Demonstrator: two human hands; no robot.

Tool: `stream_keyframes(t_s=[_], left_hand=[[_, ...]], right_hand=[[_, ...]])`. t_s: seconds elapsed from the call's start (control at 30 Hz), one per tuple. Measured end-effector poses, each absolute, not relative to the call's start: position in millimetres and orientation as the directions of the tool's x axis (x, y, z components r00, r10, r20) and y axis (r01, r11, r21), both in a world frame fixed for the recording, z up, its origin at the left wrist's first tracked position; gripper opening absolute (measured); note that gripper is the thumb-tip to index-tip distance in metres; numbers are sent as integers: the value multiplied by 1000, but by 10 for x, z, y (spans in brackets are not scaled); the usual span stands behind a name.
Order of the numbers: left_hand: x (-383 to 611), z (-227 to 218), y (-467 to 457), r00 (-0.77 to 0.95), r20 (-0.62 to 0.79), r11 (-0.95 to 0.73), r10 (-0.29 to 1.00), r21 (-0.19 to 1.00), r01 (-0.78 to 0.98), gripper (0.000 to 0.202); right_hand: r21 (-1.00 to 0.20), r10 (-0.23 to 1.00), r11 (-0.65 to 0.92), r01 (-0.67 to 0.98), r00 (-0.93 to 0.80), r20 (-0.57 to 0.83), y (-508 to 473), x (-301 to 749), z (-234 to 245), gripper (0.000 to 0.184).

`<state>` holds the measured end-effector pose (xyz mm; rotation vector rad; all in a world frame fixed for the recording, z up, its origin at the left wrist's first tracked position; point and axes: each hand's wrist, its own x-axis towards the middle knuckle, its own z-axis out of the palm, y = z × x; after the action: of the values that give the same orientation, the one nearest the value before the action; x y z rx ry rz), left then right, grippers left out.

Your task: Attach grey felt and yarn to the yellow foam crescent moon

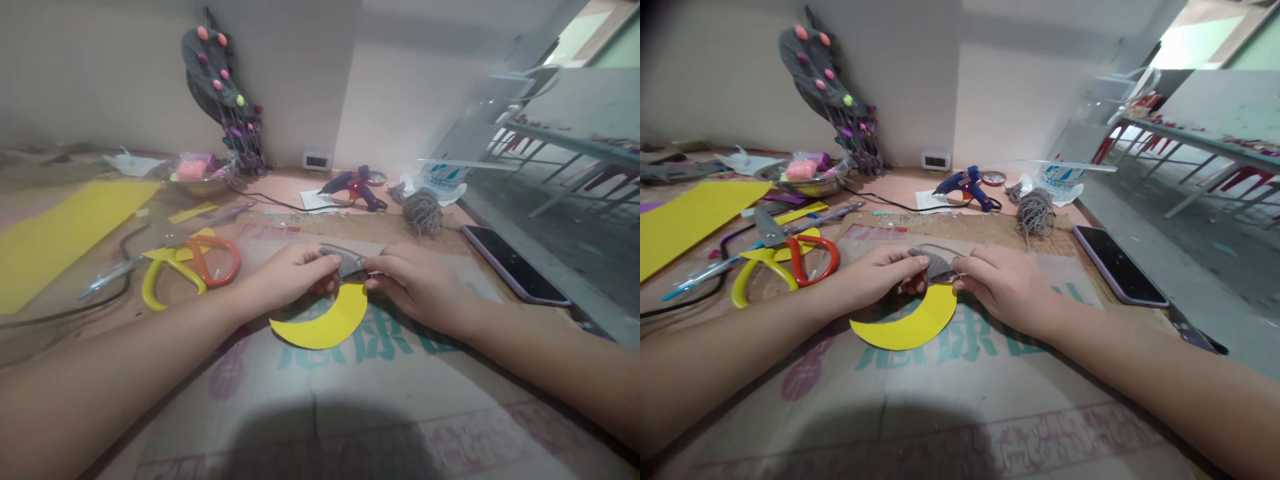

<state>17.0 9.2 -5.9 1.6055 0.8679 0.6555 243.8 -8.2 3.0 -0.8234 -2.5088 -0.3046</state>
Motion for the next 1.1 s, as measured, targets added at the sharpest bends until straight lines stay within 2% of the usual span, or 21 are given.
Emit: stream_keyframes(t_s=[0.5,0.77,1.1], left_hand=[[162,-35,87,569,-45,-114,821,964,241,35],[170,-27,77,558,-31,-118,829,966,229,36],[153,-36,82,561,-31,-140,827,956,258,37]], right_hand=[[94,471,795,600,-707,528,-80,2434,29,20],[-57,565,787,615,-680,466,-89,2486,44,24],[-26,525,808,589,-698,486,-88,2467,45,23]])
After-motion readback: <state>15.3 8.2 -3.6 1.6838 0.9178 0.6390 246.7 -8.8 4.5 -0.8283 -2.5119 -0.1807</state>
